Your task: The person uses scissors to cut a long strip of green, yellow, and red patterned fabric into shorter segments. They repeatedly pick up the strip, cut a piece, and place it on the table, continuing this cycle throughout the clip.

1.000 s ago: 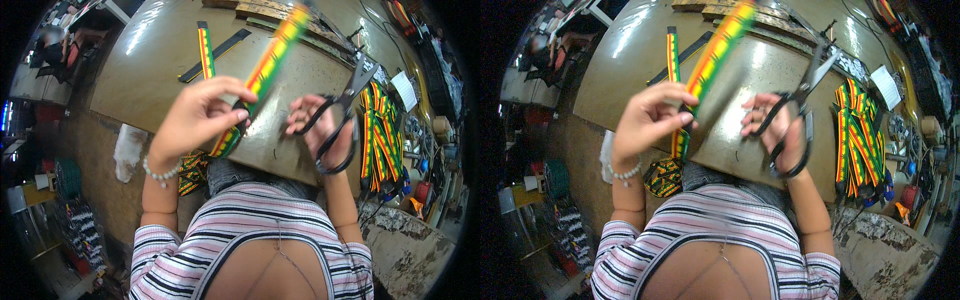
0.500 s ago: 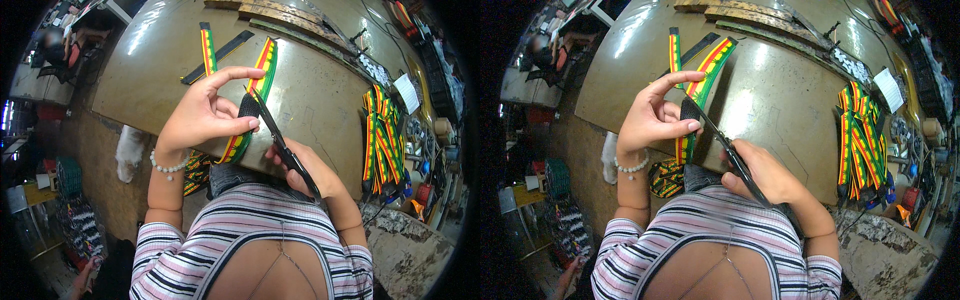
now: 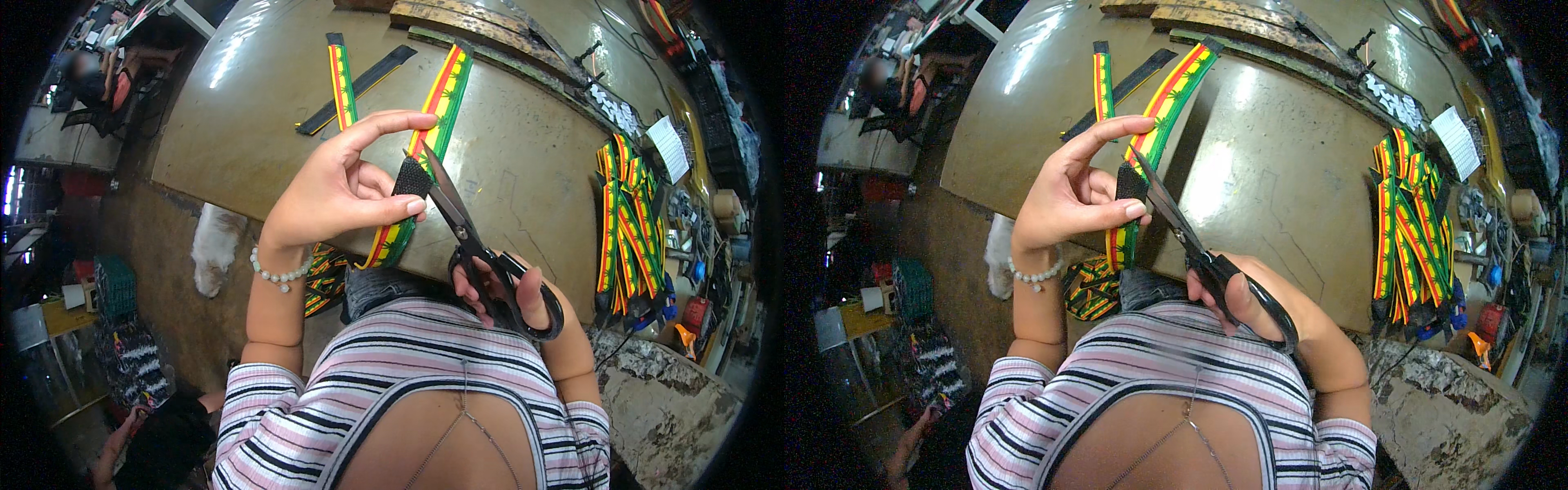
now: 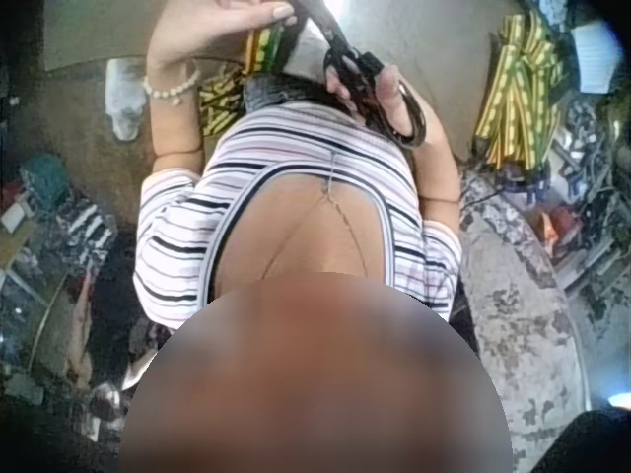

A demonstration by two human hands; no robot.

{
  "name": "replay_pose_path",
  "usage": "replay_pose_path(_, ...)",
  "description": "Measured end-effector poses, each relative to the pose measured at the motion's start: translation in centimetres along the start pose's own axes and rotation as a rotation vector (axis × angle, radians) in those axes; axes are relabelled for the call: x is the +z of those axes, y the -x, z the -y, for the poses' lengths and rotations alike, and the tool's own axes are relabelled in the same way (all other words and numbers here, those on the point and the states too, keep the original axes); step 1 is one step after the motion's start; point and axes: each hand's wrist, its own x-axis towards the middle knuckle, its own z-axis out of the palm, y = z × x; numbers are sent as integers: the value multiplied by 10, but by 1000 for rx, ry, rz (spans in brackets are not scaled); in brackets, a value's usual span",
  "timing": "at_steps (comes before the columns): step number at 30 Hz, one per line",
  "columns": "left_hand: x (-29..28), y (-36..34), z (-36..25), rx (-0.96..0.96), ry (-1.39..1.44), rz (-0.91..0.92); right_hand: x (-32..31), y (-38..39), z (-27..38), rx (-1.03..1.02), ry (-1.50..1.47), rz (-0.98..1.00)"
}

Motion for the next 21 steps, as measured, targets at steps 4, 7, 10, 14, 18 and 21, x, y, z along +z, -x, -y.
replay_pose_path(4,2,-3,2,39,-24,23,2,3,4,-6,50,-28)
replay_pose_path(7,4,-5,2,27,-44,27,3,5,9,-3,149,-70)
replay_pose_path(10,7,-6,2,6,-39,21,4,5,11,64,221,-131)
replay_pose_path(14,7,-7,2,24,-28,40,6,7,10,152,151,-143)
replay_pose_path(18,7,-7,2,3,-31,58,5,8,9,80,246,-178)
replay_pose_path(21,7,-6,2,7,-55,60,3,9,11,70,321,-179)
